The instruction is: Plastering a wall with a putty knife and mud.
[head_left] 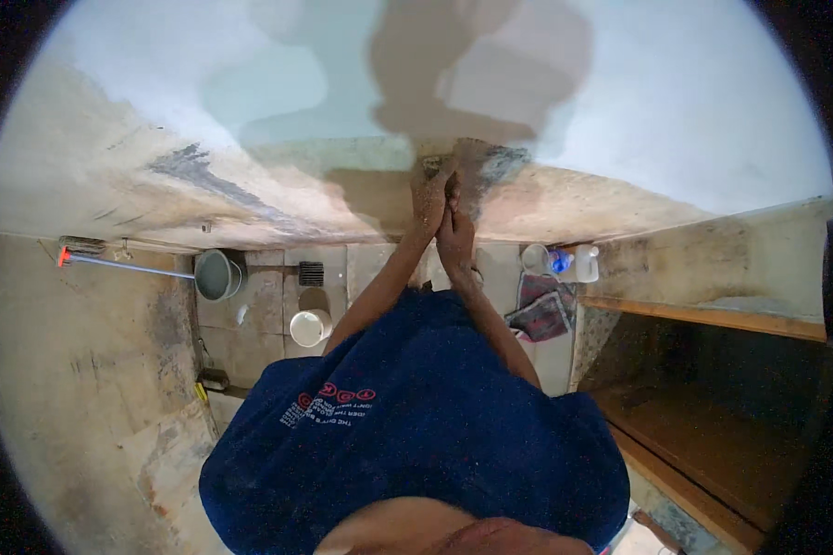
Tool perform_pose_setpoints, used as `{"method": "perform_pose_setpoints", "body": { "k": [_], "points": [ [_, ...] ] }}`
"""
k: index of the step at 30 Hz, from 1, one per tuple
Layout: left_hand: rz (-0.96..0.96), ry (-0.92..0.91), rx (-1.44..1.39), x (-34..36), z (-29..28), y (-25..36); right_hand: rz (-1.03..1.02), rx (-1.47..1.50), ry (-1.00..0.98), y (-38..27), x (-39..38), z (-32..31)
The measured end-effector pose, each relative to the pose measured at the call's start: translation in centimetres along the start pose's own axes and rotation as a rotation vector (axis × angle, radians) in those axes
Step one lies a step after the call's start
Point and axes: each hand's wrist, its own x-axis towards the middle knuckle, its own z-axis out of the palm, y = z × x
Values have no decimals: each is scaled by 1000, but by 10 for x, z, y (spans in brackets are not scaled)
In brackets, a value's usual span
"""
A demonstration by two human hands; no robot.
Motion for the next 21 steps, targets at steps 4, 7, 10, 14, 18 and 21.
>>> {"method": "perform_pose_setpoints", "body": {
  "k": [4, 7, 10, 14, 18, 21],
  "points": [
    [-27, 35, -23, -6, -4, 3, 60, 94, -65, -20, 2, -1],
    [34, 89, -61, -5, -2, -5, 0, 87, -29, -8, -3, 0],
    [35, 35, -35, -7, -2, 4, -34, 97, 24, -26, -5, -5],
    [48, 12, -54, 4, -11, -17, 68, 42, -66, -17, -4, -7],
    [-2, 32, -45, -3, -12, -7, 132, 36, -154, -47, 4, -12],
    [36, 27, 19, -1, -8, -11, -48, 44, -5, -27, -1, -8]
  ]
}}
